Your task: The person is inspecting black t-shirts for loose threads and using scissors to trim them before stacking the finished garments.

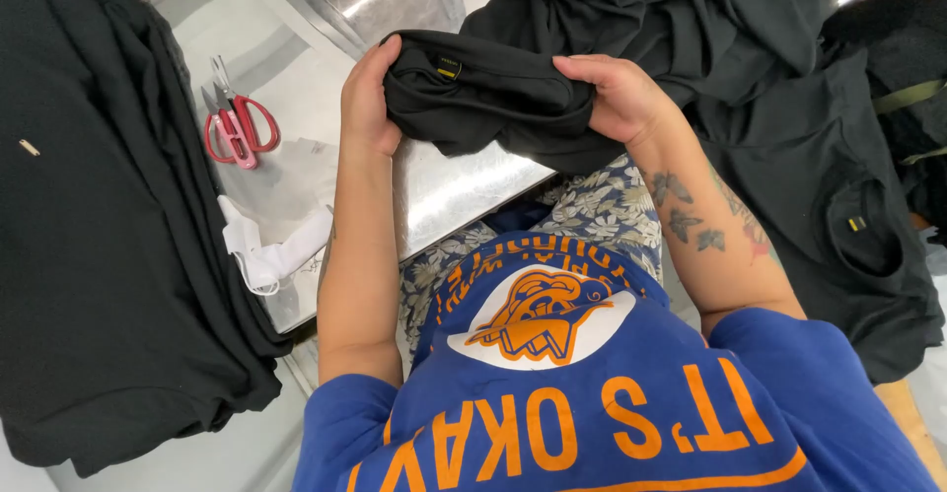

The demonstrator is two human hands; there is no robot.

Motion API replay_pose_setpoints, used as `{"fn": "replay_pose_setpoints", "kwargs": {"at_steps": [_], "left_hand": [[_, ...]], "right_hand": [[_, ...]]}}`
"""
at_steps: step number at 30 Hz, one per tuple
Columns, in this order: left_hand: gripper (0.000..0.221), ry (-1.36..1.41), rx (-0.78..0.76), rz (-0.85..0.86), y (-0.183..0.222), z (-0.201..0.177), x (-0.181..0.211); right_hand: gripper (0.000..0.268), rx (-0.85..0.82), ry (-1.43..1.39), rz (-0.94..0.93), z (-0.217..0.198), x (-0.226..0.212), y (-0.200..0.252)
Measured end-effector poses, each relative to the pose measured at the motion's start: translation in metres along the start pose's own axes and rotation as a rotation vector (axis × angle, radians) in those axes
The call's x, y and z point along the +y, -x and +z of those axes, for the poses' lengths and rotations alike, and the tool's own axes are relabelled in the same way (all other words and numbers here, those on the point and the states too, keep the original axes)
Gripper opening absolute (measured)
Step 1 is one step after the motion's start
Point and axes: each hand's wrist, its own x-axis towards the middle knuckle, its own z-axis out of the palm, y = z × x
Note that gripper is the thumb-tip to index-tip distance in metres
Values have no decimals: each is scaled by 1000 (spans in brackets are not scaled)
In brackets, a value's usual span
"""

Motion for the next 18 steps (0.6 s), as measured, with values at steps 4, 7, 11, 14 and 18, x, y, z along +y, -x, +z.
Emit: {"fn": "replay_pose_setpoints", "kwargs": {"at_steps": [4, 7, 11, 14, 18], "left_hand": [[13, 17, -39, 20, -6, -4, -5], [13, 8, -40, 32, -11, -6, -9], [18, -827, -46, 703, -4, -2, -17], [29, -1189, -47, 1201, 13, 13, -19], [28, -1324, -361, 1180, 30, 42, -26]], "right_hand": [[30, -2, -1, -7, 0, 1, 1], [30, -29, -23, -17, -5, 5, -2], [29, -125, 119, -47, -6, 6, 0], [27, -157, 202, -43, -9, 8, -1], [27, -155, 232, -39, -12, 11, 0]]}}
